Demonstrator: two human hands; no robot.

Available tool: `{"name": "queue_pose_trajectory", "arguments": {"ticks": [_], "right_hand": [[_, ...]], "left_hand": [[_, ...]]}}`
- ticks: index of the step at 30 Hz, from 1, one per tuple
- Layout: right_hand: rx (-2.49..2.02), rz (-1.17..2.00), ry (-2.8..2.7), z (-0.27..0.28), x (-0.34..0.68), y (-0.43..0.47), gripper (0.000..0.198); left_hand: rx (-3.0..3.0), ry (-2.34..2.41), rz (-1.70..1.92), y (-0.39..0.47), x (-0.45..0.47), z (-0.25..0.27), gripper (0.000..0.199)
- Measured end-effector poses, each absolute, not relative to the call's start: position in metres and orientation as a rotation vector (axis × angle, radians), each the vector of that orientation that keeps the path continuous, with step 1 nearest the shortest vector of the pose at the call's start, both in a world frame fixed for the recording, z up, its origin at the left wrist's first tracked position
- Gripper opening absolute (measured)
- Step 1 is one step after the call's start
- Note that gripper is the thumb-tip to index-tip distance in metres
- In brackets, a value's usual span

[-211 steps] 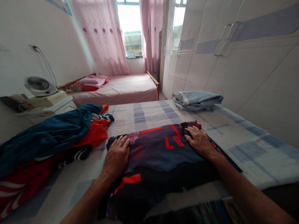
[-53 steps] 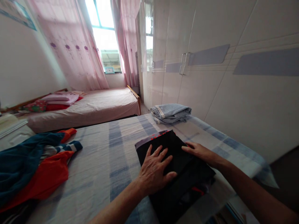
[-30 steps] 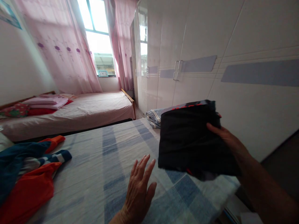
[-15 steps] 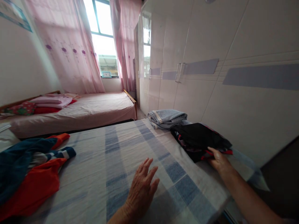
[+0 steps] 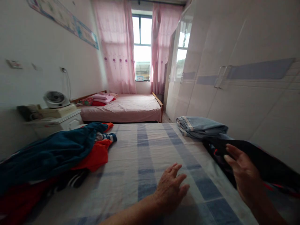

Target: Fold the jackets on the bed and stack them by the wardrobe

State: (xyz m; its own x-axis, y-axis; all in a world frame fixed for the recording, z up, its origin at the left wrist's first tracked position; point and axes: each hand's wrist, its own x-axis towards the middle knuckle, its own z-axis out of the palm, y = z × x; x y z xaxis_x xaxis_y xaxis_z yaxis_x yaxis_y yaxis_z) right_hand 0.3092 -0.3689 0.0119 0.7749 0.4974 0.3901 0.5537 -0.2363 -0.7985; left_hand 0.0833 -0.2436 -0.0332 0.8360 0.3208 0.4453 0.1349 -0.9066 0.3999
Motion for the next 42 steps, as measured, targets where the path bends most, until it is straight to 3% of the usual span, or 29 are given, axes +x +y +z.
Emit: {"name": "queue_pose_trajectory", "arguments": {"ticks": [4, 9, 13, 23, 33, 39, 42], "right_hand": [[-1.813, 0.087, -0.928, 0.012, 0.265, -0.293, 0.058], [-1.965, -0.029, -1.244, -0.035, 0.242, -0.239, 0.055], [-2.113, -0.1, -1.572, -0.059, 0.24, -0.233, 0.041], [-2.068, -0.158, -1.689, -0.063, 0.249, -0.234, 0.044], [-2.057, -0.188, -1.71, -0.067, 0.251, -0.233, 0.046], [-2.024, -0.22, -1.703, -0.071, 0.254, -0.231, 0.046], [-2.014, -0.235, -1.724, -0.071, 0.253, -0.231, 0.046]], "left_hand": [[2.724, 0.344, 0.76, -0.222, 0.067, -0.019, 0.034], [2.819, 0.618, 0.78, -0.171, 0.008, -0.015, 0.032], [2.779, 0.941, 0.761, -0.137, -0.035, -0.027, 0.027], [2.796, 1.005, 0.845, -0.123, -0.048, -0.029, 0.017], [2.625, 1.698, 1.361, -0.093, -0.147, 0.064, 0.031], [2.615, 2.194, 0.819, -0.093, -0.208, 0.073, 0.023], [2.576, 2.148, 0.836, -0.083, -0.22, 0.078, 0.015]]}}
